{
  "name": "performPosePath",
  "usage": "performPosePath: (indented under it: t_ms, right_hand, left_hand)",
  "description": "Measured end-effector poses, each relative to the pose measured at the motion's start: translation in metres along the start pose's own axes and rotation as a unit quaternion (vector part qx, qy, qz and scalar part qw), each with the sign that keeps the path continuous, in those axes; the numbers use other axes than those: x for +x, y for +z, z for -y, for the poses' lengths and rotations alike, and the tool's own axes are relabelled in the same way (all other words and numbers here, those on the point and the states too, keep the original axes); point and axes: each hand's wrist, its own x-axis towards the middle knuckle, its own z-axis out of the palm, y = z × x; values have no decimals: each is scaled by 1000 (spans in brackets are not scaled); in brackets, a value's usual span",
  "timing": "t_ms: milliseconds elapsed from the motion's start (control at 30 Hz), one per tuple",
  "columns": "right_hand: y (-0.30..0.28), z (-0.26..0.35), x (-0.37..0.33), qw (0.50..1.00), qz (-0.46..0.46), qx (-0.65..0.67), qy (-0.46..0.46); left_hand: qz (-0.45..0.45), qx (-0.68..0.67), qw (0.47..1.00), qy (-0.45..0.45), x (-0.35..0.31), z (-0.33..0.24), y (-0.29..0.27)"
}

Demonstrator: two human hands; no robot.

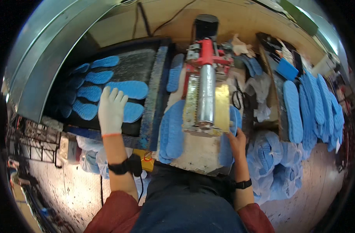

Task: Apply glue to shoe insoles using a roller machine.

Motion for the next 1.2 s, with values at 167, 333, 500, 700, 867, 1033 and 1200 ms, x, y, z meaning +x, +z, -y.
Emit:
performPosePath:
  t_ms: [167, 333, 500, 700, 867, 1033, 1200]
  right_hand:
    - [-9, 75, -2, 971, -170, -45, -162]
    - [-23, 142, 12, 801, -177, -319, -474]
    - [5, 168, 2, 841, -50, -262, -472]
    - [-10, 112, -24, 911, -189, 14, -366]
    - [10, 41, -24, 989, -85, 42, -113]
    - [74, -40, -1, 970, 73, -162, -167]
    - [157, -38, 4, 939, 174, -111, -275]
  left_hand:
    - [-43, 31, 998, -18, -55, 0, 71]
    - [153, 9, 988, -7, -65, 28, 127]
    - [130, 3, 983, -129, -51, 22, 194]
    - [255, 393, 870, 154, -20, 97, 138]
    - [218, 272, 937, -9, -37, 109, 89]
    - [201, 254, 943, -73, -85, 80, 77]
    - [-51, -73, 935, -344, -97, 35, 86]
